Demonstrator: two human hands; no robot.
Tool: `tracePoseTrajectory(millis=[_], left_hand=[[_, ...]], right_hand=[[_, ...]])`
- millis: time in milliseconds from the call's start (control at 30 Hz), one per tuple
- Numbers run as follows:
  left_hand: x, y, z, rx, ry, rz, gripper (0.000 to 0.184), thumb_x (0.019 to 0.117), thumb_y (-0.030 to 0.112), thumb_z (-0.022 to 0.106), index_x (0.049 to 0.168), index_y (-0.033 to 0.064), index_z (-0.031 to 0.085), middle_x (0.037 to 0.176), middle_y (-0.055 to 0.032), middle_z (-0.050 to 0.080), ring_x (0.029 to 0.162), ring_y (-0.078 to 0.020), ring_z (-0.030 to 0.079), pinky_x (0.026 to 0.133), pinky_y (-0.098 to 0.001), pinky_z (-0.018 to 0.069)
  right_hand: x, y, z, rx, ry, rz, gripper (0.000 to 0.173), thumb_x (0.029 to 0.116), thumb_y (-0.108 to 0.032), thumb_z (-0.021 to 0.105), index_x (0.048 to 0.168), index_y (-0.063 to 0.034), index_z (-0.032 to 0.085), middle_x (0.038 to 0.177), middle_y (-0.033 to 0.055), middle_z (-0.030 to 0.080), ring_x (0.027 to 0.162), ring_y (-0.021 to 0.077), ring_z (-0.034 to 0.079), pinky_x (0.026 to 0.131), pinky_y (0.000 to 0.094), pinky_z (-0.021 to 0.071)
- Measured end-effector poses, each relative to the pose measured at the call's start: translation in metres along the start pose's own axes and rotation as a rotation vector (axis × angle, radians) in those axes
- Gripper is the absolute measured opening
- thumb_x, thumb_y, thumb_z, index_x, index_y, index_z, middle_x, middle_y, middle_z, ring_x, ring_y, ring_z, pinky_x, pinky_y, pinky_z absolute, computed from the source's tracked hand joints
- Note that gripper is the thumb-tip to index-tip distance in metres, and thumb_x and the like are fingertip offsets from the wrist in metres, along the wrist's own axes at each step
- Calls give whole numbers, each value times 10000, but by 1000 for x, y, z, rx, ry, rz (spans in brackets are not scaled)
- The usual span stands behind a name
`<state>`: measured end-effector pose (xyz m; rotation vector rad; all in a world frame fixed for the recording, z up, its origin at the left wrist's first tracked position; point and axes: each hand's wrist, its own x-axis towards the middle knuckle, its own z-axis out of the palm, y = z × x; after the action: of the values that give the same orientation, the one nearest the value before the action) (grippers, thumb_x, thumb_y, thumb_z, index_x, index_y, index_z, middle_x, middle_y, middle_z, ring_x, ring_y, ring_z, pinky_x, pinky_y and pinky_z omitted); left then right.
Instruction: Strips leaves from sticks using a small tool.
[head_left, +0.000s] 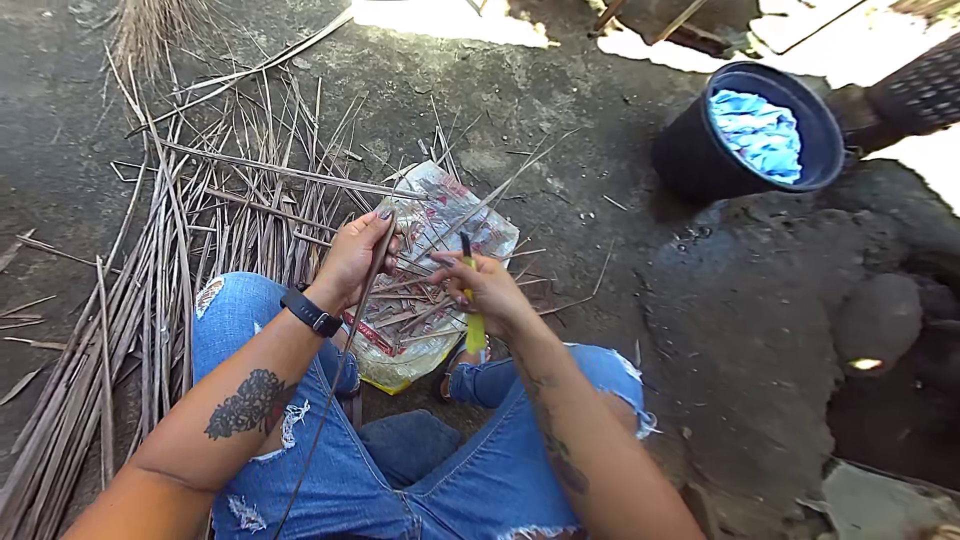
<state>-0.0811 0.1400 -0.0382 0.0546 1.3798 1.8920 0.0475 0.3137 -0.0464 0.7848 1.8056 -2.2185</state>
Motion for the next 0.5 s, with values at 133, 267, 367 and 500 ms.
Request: tracePoseTrajectory(millis=[133, 267, 367, 500], left_hand=[[9, -17, 18, 117, 150, 233, 230, 1102, 182, 471, 1027, 44, 639, 774, 1, 609, 627, -66, 582, 585, -209, 519], [7, -7, 27, 368, 138, 265, 194, 1042, 154, 602, 1176, 28, 666, 929, -33, 676, 750, -73, 621, 684, -230, 530], [-29, 20, 19, 604, 32, 231, 420, 1089, 231, 506, 1465, 43, 498, 1279, -112, 639, 1079, -163, 653, 917, -362, 546], [-145, 46, 8, 725, 37, 1106, 245, 1100, 293, 455, 1075, 178, 669, 1030, 71, 668, 973, -60, 635, 871, -278, 534]], right_hand=[[-21, 22, 57, 164, -220, 111, 310, 1098, -208, 465, 1356, -54, 544, 875, 66, 713, 467, 1, 444, 435, 158, 364], [-48, 34, 104, 419, -219, 77, 208, 1075, -109, 505, 1238, 13, 553, 767, 81, 677, 450, 8, 446, 418, 149, 352], [-55, 29, 96, 514, -86, -16, 213, 1081, -87, 469, 1203, 29, 598, 712, 59, 649, 457, -2, 440, 431, 140, 357], [-39, 25, 50, 607, 150, -110, 211, 1087, -131, 481, 1215, -17, 605, 733, 29, 633, 450, 3, 407, 413, 143, 341]])
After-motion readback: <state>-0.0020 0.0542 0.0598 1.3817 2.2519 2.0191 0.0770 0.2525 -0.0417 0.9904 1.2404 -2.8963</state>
